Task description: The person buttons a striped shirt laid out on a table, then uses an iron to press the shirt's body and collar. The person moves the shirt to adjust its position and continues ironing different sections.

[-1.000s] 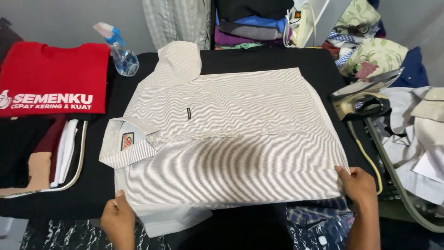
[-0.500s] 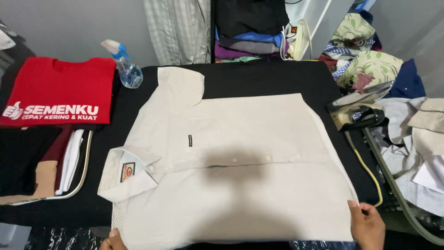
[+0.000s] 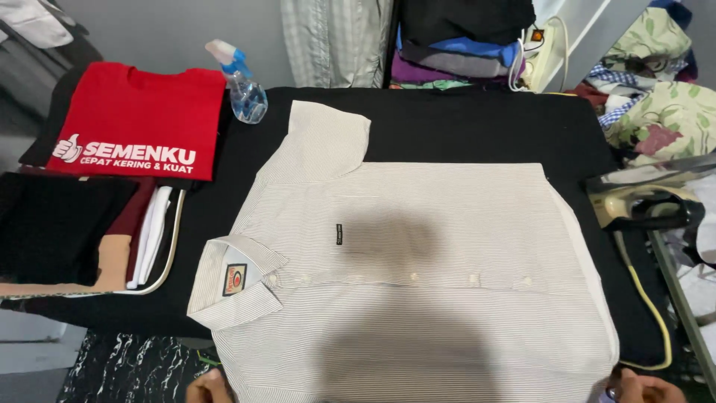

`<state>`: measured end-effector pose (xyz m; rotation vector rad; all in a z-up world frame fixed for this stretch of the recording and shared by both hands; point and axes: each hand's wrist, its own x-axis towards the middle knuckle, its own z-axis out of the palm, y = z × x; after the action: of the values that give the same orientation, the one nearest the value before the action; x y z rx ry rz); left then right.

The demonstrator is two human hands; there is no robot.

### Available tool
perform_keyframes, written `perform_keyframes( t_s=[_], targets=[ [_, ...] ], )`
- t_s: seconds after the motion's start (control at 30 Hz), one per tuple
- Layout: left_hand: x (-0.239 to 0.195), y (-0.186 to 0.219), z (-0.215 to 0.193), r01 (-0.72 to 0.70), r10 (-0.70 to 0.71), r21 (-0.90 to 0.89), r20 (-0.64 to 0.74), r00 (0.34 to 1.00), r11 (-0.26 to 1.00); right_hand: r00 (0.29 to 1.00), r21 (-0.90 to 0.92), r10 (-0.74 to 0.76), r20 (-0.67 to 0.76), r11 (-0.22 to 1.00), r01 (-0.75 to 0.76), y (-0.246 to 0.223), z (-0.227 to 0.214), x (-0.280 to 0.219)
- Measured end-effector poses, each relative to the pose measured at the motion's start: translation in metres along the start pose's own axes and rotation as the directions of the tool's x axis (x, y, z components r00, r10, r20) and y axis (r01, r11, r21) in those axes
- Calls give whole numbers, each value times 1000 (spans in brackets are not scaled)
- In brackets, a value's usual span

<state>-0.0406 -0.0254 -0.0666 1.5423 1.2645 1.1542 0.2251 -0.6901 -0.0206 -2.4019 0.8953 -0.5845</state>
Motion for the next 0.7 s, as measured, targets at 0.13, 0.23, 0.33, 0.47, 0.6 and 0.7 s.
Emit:
perform_keyframes(
  t_s=[0.13,0.23,0.33,0.47,0.6,0.7],
  targets=[
    [52,109,7,-119,140,241,-71,988,963,926,55,-275,-257,953,298,-22,16,18],
    [80,189,26,-455,474,293,10,881,841,907,100,-367,-208,914,393,-106,-4,4],
    [115,240,69,-571,551,74,186,814,818,874,25,-479,-79,876,482,-213,-31,-29],
    [154,290,146,-550,347,202,592,728,810,752,505,-653,89,680,531,-312,-18,-47],
    [196,292,215,-568,-49,463,803,595,680,568,561,-788,239,589,581,-400,-8,-69],
    [211,280,243,-598,-73,503,799,597,623,415,676,-897,151,400,619,-455,27,-84]
  ],
)
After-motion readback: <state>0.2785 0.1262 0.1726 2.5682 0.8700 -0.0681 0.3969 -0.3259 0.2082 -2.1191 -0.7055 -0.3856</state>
